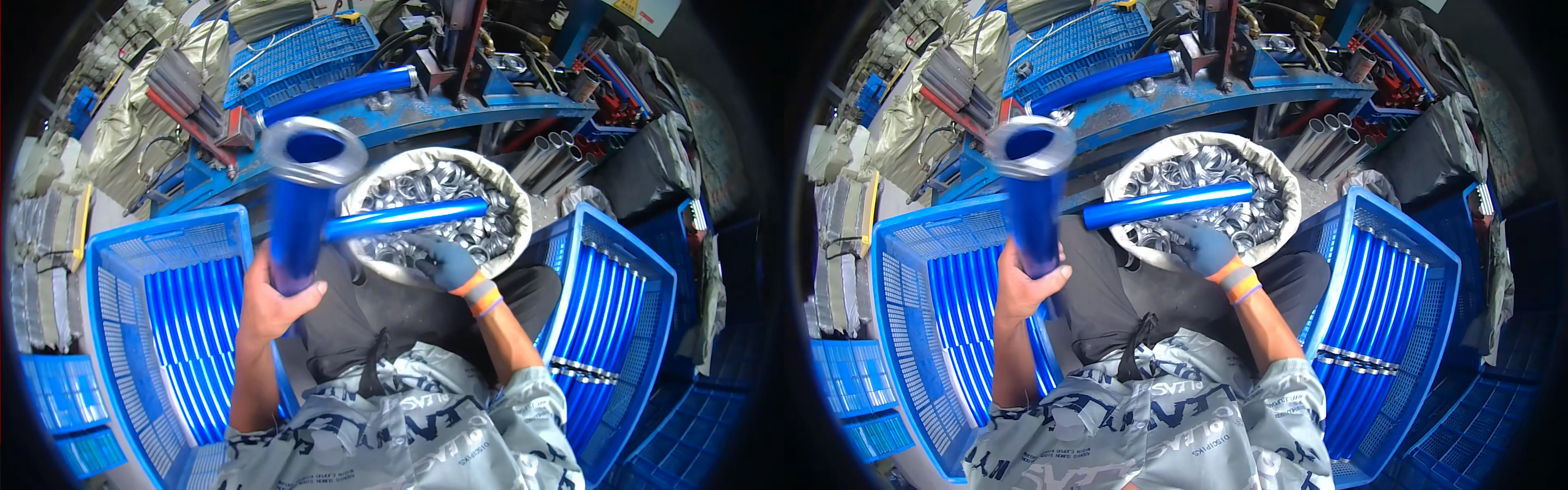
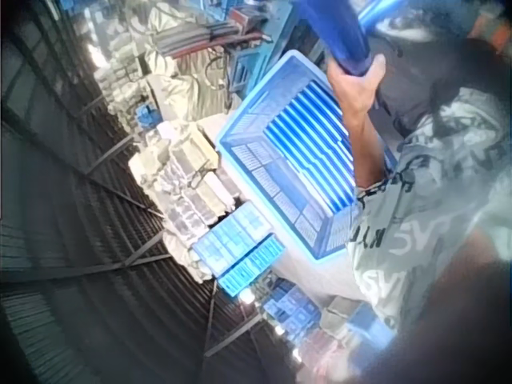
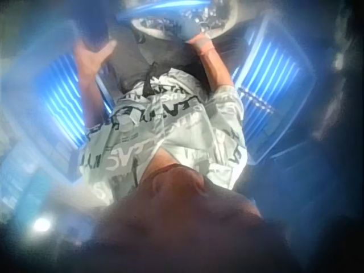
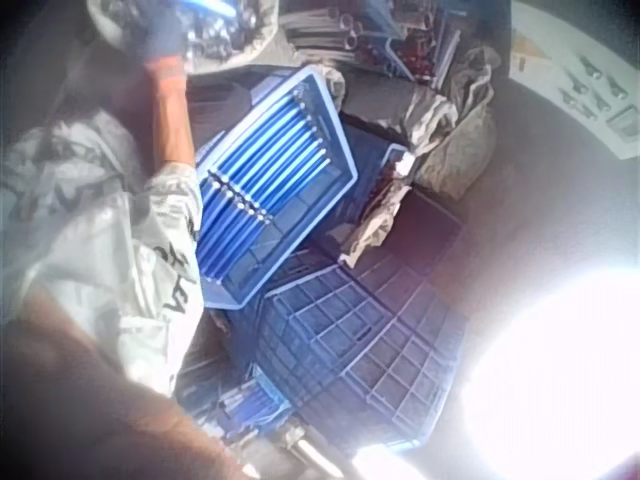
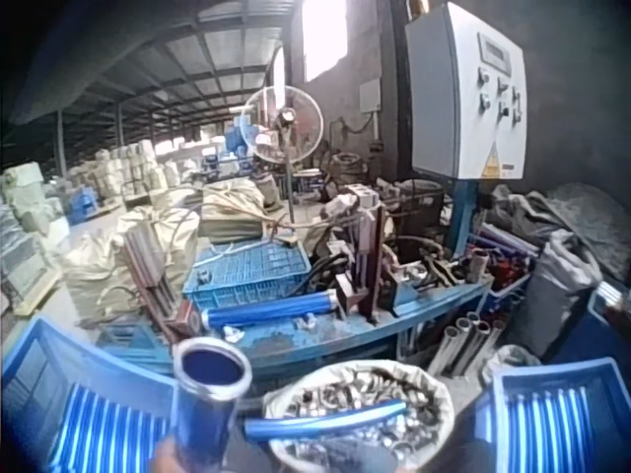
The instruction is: The person assembles metal rings onto blue metal tubes by hand, then places the assembled units into a blue plastic crate.
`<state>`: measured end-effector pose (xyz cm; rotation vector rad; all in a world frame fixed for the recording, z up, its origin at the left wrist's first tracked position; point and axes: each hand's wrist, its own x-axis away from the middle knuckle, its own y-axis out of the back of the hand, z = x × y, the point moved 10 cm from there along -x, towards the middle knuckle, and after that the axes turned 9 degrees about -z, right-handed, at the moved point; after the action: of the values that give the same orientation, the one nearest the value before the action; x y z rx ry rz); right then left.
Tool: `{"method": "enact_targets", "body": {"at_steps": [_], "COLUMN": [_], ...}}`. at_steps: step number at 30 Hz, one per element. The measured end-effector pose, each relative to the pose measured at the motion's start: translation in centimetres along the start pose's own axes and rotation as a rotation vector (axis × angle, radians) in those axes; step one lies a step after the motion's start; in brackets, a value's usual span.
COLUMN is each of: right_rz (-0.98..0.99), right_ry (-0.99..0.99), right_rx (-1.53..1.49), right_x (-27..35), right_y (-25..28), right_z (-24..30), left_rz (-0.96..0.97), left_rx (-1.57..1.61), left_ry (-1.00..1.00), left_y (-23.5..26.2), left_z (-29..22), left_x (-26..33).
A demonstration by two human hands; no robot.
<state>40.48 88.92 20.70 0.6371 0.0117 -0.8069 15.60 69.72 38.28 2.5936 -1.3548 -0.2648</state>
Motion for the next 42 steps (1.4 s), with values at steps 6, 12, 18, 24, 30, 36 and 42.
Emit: {"method": "enact_targets", "body": {"at_steps": [6, 12, 18, 24, 30, 36, 42], "right_rz": [0.501, 0.083, -0.038, -0.051, -0.188, -0.232, -0.223], "right_ry": [-0.124, 0.251, -0.393, -0.152, -0.307, -0.336, -0.355], "right_rx": [0.454, 0.589, -0.214, -0.258, -1.104, -1.161, -1.031], "right_x": [-2.9, 0.5, 3.2, 3.0, 4.0, 4.2, 4.3], "right_y": [-8.8, -5.0, 0.0, 4.5, 3.0, 1.5, 1.4], "right_z": [-3.6, -7.7, -3.3, 5.0, 3.8, 4.0, 4.1], "left_rz": [-0.423, -0.468, -0.495, -0.472, -0.524, -0.499, -0.498], "left_rx": [0.816, 0.984, 1.025, 1.016, 0.881, 0.870, 0.846], "left_ry": [-0.042, 0.188, 0.332, 0.334, 0.312, 0.299, 0.280], "left_y": [1.7, 0.9, -0.7, -3.7, -3.4, -2.8, -2.5], "left_z": [2.3, 7.2, 12.4, 12.4, 11.5, 11.4, 12.0], "left_x": [0.6, 1.4, 3.8, 3.0, 3.4, 3.9, 4.1]}}
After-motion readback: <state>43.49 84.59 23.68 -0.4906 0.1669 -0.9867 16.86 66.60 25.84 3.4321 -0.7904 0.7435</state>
